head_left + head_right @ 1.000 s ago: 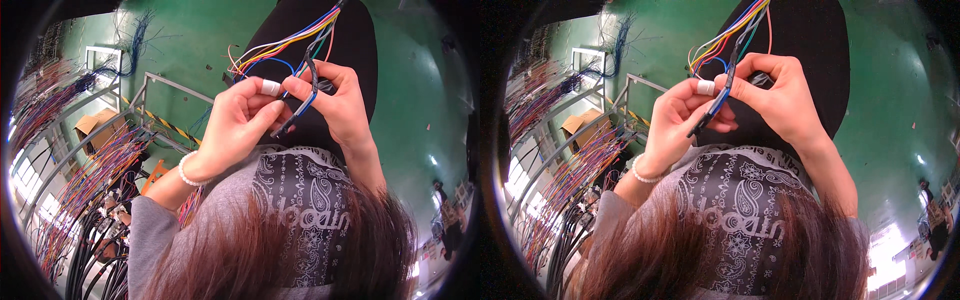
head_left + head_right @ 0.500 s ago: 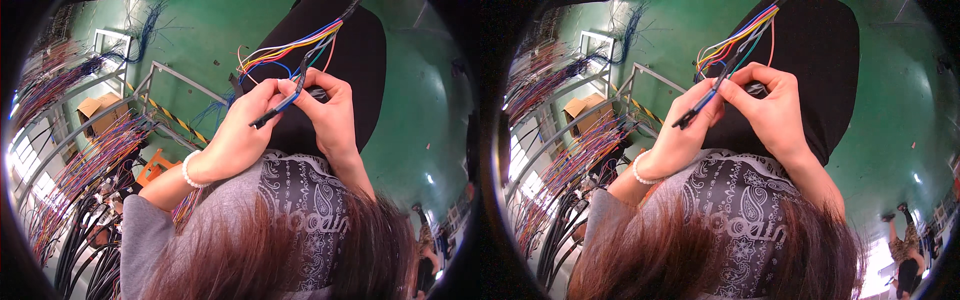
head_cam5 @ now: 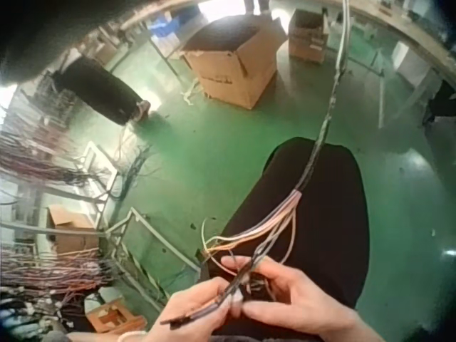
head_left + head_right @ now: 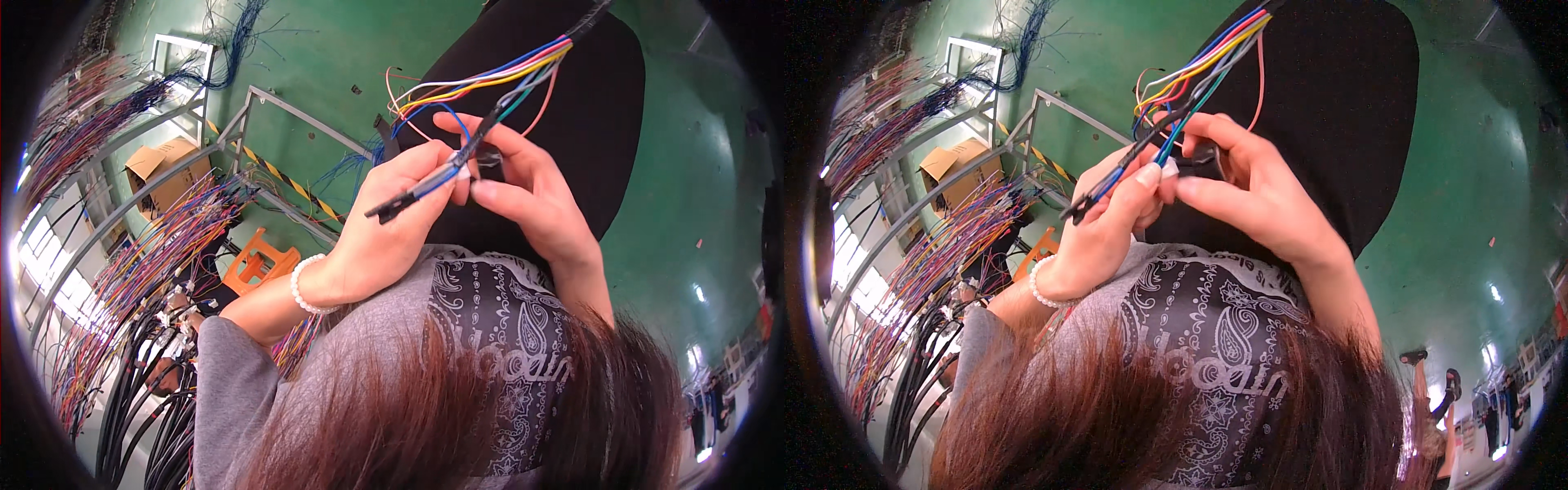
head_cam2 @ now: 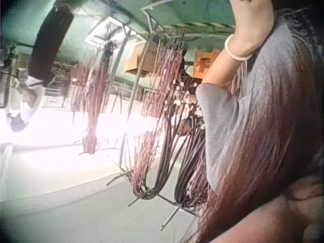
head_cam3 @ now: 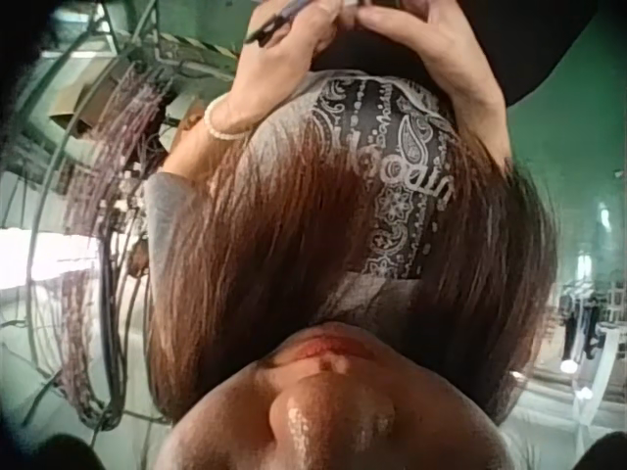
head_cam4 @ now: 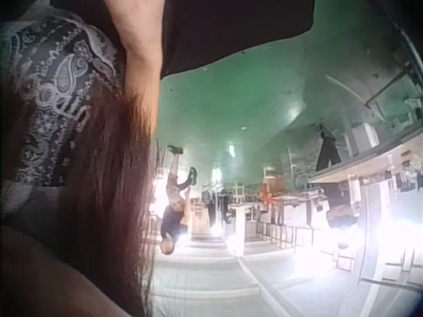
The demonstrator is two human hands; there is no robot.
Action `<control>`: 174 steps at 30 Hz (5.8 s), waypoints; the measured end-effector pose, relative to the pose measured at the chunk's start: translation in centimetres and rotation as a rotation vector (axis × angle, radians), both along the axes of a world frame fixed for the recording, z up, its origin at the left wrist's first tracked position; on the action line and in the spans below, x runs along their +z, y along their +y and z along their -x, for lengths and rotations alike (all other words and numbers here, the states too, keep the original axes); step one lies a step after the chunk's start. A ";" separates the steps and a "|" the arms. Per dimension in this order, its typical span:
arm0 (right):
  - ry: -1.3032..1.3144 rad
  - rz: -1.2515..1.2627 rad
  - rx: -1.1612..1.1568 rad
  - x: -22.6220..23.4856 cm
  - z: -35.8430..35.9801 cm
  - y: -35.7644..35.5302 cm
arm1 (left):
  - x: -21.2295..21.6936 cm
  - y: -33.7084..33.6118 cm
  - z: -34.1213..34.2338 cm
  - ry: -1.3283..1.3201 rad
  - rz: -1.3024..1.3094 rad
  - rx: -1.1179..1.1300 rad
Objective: Assemble a wire harness by wrapping bundles of electrical wires with adhesive tape.
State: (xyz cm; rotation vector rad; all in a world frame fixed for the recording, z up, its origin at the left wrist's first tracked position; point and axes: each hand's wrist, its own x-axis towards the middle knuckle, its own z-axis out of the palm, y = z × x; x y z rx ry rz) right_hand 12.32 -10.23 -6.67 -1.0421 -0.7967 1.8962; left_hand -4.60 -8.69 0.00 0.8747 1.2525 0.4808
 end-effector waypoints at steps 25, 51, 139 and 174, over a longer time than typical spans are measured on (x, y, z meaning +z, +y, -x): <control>0.350 0.114 0.164 -0.1 -1.6 2.5 | 1.7 1.8 1.0 -0.180 0.330 -0.069; 0.409 0.244 -0.238 1.9 3.4 0.9 | -1.6 -0.9 1.5 -0.559 0.370 0.126; 0.104 -0.064 -0.194 3.2 1.0 -3.3 | 2.8 1.3 0.6 -0.545 0.517 -0.124; -0.571 -0.650 -0.147 8.7 -0.2 -1.8 | -2.3 0.1 0.8 0.395 -1.377 -0.521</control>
